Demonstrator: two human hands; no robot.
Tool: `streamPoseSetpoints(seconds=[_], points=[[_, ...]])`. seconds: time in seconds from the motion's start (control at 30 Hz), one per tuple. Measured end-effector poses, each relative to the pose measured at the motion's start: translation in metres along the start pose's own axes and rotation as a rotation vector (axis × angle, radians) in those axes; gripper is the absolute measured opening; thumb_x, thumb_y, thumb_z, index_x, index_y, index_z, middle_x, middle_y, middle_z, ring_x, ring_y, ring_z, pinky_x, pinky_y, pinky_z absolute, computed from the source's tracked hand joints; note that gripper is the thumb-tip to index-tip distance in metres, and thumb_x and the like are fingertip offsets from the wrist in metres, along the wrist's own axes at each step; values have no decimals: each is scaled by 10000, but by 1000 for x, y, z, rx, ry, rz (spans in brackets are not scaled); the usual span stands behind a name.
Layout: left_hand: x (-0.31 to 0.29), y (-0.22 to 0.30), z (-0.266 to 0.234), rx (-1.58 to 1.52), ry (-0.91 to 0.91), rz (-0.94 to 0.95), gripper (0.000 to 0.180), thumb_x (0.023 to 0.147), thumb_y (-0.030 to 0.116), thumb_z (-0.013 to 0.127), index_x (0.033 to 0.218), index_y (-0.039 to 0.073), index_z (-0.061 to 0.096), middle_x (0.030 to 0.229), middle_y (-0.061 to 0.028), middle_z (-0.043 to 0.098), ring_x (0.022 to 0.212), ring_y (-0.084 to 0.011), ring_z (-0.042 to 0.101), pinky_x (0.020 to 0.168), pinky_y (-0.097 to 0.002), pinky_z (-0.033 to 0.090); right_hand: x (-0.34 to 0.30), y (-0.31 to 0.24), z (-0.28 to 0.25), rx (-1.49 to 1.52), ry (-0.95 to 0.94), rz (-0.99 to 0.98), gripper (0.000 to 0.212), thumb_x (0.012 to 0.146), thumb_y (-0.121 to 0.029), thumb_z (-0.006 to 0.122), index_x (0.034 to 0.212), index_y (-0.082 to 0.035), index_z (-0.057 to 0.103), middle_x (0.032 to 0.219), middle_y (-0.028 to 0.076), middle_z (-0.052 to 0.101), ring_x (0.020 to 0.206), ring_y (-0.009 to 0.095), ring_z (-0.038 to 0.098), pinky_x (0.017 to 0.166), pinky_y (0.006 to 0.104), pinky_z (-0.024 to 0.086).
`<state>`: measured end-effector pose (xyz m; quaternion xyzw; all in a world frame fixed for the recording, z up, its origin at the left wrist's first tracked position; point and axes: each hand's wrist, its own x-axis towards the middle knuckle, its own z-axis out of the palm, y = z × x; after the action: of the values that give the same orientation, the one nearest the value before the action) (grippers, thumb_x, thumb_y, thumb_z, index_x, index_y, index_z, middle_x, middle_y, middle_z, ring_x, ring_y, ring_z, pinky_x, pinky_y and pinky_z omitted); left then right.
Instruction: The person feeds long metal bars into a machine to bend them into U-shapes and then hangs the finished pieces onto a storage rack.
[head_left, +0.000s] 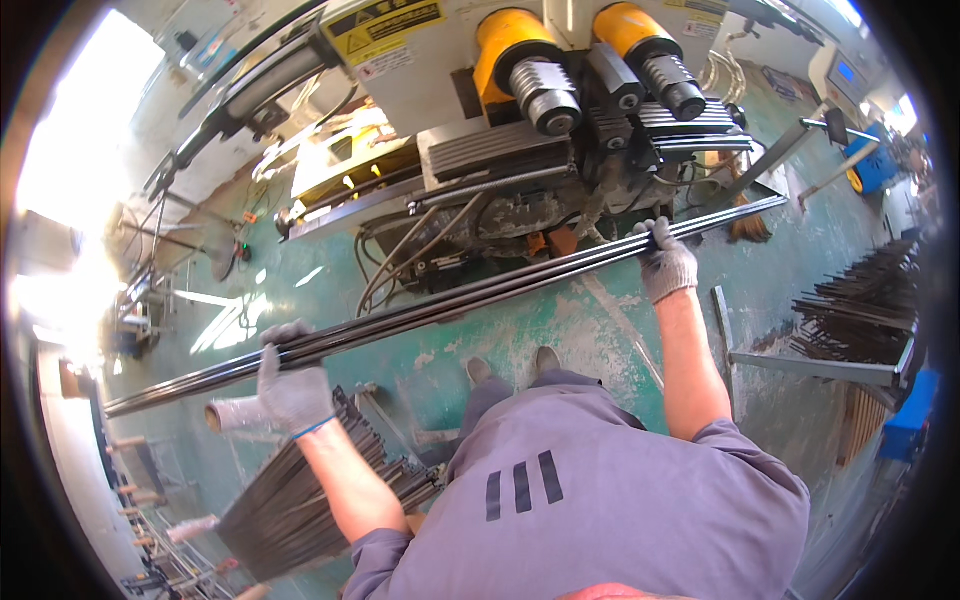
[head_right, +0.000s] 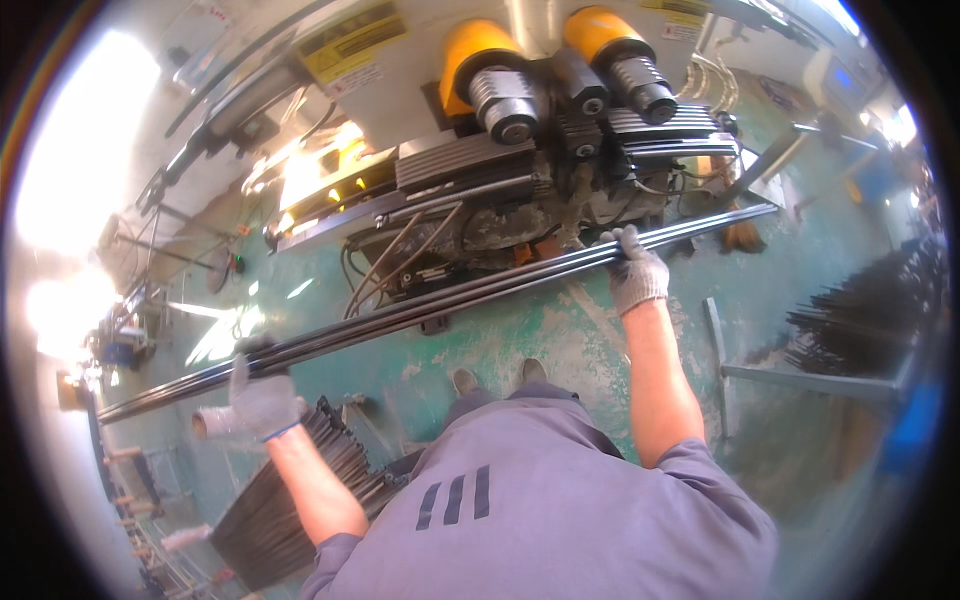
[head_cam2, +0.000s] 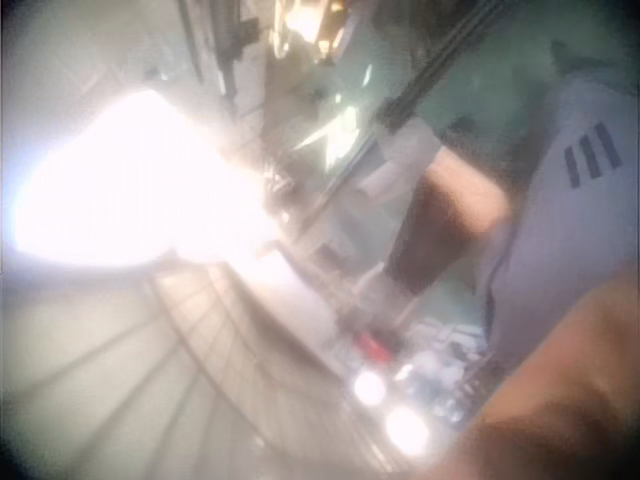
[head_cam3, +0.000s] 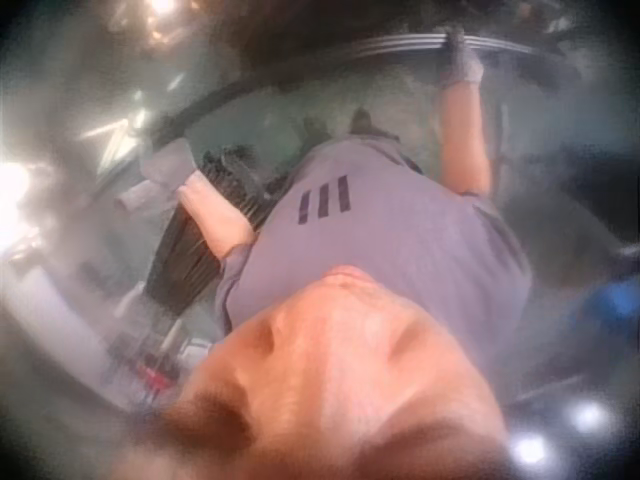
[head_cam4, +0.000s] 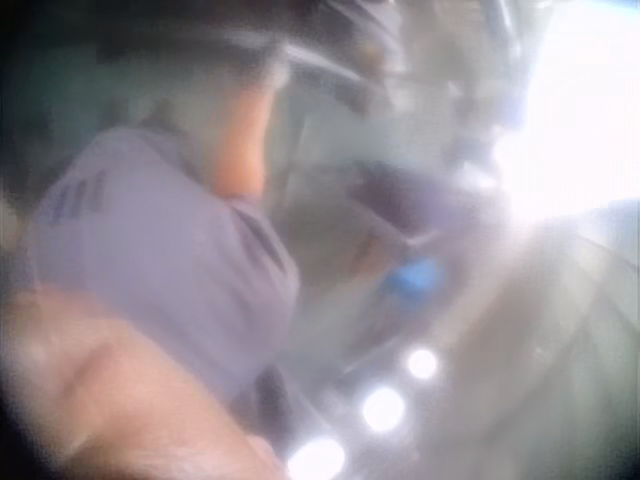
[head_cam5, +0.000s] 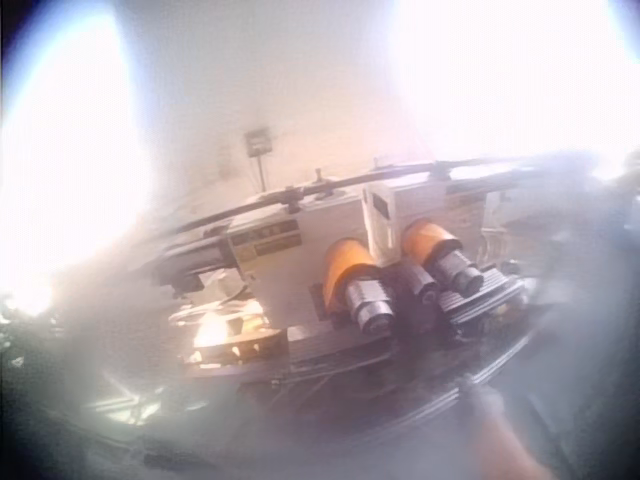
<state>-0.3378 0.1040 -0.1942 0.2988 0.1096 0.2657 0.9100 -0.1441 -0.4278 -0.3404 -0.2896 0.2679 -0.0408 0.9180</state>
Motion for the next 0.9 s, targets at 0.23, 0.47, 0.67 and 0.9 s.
streamPoseSetpoints(seconds=[0.23,0.47,0.67,0.9], points=[[97,4,-28,111,148,68,173,1049,166,567,1052,8,636,947,-124,689,954,-276,677,1048,-489,528,31,-14,64,64,9,-221,293,987,-209,728,1080,44,614,1001,158,699,893,282,706,831,421,627],[190,-21,-48,76,111,-115,222,1066,167,519,1016,-19,630,974,-159,681,992,-315,661,1080,-514,509,8,28,164,7,-127,-117,200,967,26,606,1163,59,623,1101,193,692,1081,343,691,979,494,605],[233,-28,-47,10,27,-154,233,1036,170,582,1087,-49,641,1065,-175,690,1090,-338,659,1132,-536,475,75,55,185,-318,220,-148,354,909,-60,721,1258,-45,663,1164,138,718,1078,284,711,930,423,598],[261,-58,-45,56,331,-173,356,1053,209,582,1201,-110,640,1208,-207,692,1166,-333,653,1114,-482,494,142,86,145,-1354,203,-421,294,943,-94,643,1234,-68,674,1103,133,723,1007,246,709,864,381,563]])
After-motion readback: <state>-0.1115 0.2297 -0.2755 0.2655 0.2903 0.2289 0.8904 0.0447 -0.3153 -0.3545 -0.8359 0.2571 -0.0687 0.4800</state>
